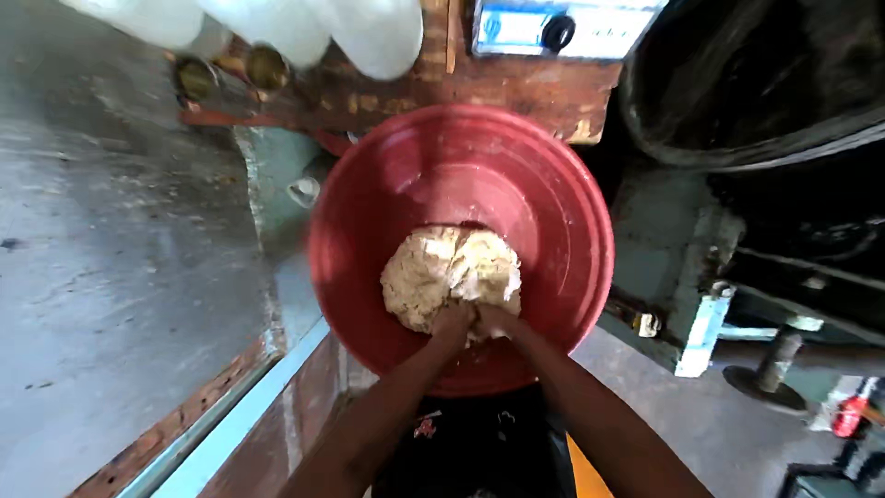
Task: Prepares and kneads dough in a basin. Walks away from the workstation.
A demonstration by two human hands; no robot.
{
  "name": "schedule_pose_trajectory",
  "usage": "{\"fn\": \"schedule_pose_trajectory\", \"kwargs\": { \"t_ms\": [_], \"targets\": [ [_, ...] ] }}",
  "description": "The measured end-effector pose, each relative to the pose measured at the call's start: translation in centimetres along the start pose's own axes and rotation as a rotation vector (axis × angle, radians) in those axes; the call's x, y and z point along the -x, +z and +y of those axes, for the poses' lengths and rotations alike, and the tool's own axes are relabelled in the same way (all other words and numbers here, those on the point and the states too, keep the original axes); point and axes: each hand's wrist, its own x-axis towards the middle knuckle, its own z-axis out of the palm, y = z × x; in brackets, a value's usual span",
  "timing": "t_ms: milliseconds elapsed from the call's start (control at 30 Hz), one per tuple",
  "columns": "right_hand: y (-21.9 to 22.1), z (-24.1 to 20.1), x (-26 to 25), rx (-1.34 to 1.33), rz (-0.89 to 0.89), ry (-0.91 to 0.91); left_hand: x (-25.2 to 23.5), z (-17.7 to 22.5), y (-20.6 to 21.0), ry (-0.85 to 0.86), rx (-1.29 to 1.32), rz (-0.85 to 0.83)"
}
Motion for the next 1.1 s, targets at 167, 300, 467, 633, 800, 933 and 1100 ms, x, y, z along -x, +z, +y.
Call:
{"fn": "schedule_pose_trajectory", "kwargs": {
  "t_ms": [167,300,467,633,800,933,1100],
  "targets": [
    [-7.1,2.0,8.4,-0.328,0.043,-0.161,8.6,-4.3,-9.9,0.100,0.141,0.159],
    [-18.2,0.7,7.8,-0.630,0.513,-0.402,1.4,-12.6,-17.9,0.119,0.452,0.523],
    [-19.4,-1.6,-6.0,-0.816,0.521,-0.564,-10.7,-14.5,-16.6,0.359,1.023,0.538],
    [-10.9,-3.4,-5.6,-0.350,0.602,-0.421,-7.8,-9.0,-11.6,0.354,0.666,0.370],
    [-2.1,-6.9,8.0,0.094,0.666,-0.262,5.8,-8.3,-5.5,0.532,0.344,0.545],
    [6.2,-6.5,13.7,0.234,0.746,-0.342,12.6,-9.8,-0.2,0.477,-0.001,0.614],
    [7.7,-5.1,7.7,0.412,0.940,-0.292,4.7,-9.2,3.6,0.296,-0.098,0.908]
  ]
}}
